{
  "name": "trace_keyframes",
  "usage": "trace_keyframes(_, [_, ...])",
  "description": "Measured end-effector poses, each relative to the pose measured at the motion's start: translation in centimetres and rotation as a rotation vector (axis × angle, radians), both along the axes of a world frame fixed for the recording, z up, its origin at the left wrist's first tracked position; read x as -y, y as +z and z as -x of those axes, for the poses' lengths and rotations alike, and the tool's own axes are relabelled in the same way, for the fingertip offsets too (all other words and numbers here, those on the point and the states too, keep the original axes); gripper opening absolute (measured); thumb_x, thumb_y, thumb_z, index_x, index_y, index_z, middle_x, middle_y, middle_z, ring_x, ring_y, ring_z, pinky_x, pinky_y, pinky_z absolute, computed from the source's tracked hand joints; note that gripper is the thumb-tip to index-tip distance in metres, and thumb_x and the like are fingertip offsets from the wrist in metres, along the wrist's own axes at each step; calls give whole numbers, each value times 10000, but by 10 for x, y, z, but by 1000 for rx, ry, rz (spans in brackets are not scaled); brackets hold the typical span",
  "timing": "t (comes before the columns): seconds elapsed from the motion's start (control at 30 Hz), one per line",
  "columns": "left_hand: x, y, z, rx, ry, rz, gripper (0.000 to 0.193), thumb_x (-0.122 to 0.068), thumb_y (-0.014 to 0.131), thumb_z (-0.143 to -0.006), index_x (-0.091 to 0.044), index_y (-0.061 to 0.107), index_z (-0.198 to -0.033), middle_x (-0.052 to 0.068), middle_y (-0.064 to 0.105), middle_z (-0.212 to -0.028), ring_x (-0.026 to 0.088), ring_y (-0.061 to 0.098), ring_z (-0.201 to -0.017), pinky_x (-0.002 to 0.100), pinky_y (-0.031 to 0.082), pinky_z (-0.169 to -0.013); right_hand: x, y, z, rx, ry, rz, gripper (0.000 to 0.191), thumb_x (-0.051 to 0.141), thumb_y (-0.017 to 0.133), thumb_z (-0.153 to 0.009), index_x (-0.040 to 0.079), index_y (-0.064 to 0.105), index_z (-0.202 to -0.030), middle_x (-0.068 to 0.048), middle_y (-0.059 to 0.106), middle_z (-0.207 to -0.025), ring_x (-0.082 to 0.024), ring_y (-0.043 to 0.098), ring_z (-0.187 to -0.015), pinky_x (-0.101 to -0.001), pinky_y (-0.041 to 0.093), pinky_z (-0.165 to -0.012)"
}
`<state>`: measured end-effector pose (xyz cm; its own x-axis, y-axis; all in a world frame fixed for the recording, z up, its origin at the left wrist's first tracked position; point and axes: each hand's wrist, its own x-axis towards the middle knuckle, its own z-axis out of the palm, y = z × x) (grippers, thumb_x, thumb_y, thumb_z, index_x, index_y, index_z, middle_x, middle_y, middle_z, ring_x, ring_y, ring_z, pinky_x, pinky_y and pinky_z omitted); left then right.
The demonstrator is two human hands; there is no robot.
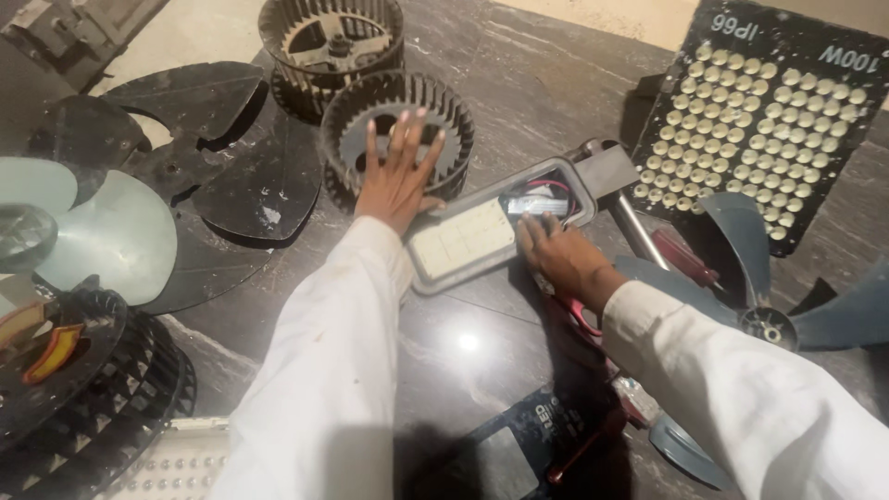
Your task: The person uses a brush to clean dust off a portable LED light and then a large fan blade lying on the floor. They wipe the surfaces and remove debris from the components.
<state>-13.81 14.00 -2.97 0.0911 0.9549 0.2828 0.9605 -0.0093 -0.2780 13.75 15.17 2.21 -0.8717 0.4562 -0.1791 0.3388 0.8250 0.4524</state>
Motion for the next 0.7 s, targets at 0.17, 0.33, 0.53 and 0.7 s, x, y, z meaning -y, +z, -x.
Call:
trace_keyframes(0.17, [-1,-8,9,6,44,-87,1216,-881,520,-758,-302,32,-1709,85,-155,-1729,258,-165,-1589,635,-63,-1275,-31,10,21,-149,-331,193,384,74,507,-1043,93,547,-1424,-159,610,-1385,-356,615,-1297,-457,523,-1090])
trace_keyframes(0.33, [61,-14,54,-12,181,34,1147,-877,473,-791,-242,53,-1650,108,-35,-1711,276,-60,-1576,644,-17,-1233,-21,4,18,-339,-108,211,558,139,545,-981,231,426,-1519,-91,510,-1489,-296,495,-1383,-458,393,-1172])
trace_keyframes(0.53, [120,-11,60,233,596,444,1059,-792,459,-896,-103,134,-1631,161,101,-1682,324,42,-1570,574,89,-1238,11,1,24,135,157,163,843,198,610,-899,217,196,-1634,-87,165,-1709,-268,180,-1515,-470,201,-1215])
trace_keyframes(0.7, [128,-5,59,545,740,256,916,-532,587,-962,29,225,-1589,240,267,-1608,379,278,-1486,524,403,-1113,23,5,33,91,131,255,645,186,545,-981,182,262,-1561,-117,157,-1671,-276,182,-1530,-494,211,-1220])
